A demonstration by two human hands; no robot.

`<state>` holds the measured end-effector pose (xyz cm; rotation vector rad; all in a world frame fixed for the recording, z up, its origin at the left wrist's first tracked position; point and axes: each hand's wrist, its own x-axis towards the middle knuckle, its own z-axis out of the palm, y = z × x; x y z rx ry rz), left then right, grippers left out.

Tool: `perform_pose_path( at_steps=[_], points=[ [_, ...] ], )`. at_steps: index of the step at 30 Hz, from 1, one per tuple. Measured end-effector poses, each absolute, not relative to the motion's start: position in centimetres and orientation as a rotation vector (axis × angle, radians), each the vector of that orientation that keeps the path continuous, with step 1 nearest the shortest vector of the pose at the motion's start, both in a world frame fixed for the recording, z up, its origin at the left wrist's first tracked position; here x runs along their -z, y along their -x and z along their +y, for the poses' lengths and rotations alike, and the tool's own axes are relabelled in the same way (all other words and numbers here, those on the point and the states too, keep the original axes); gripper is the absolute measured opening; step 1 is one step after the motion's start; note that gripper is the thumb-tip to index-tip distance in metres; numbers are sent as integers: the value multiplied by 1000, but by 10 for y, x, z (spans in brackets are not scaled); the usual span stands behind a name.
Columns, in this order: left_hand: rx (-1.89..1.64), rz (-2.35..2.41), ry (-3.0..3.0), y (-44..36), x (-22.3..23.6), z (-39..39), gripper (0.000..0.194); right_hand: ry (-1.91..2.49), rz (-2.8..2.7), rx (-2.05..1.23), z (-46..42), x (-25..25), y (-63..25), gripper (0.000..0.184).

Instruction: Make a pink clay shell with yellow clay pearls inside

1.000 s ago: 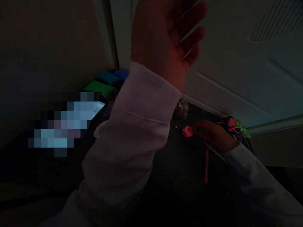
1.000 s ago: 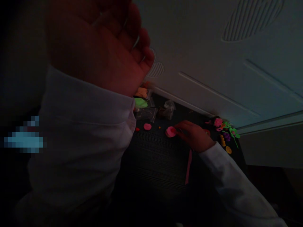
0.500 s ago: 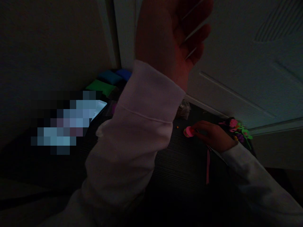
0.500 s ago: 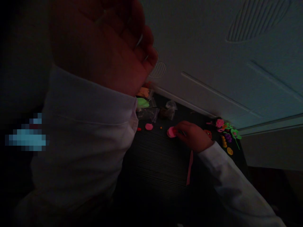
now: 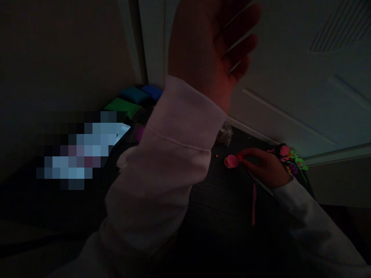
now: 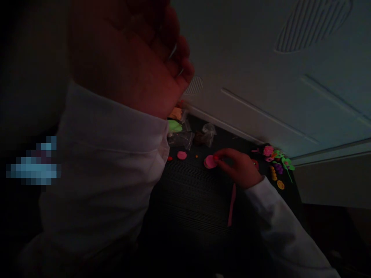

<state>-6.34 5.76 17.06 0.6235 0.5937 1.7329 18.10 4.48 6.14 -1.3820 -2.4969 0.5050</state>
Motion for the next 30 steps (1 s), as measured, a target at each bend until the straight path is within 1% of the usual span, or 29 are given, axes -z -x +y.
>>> perform_pose_path(
  at_steps=[3,6,8,11,16,19,23,30],
  points=[
    [-1696,559,-685,53,-170,56,36,1395,-2361,-504,36,-60,-181,17],
    [-1552,521,-871,31,-165,54,30,1395,-2197,-500,24,-52,-184,18],
    [-1412,575,-1068,13,-156,53,19,1387,-2088,-496,17,-44,-185,19],
    [-1249,728,-1199,-7,-129,50,5,1360,-1949,-494,9,-34,-185,18],
    [-1021,881,-1175,-15,-70,40,11,1294,-1822,-546,3,-24,-176,20],
    [-942,881,-1063,-11,-44,30,11,1256,-1812,-583,1,-20,-171,20],
    [-929,873,-934,-8,-29,23,14,1228,-1836,-597,-1,-15,-168,20],
    [-964,843,-843,-12,-19,23,23,1215,-1883,-557,-2,-11,-168,20]
  ],
)
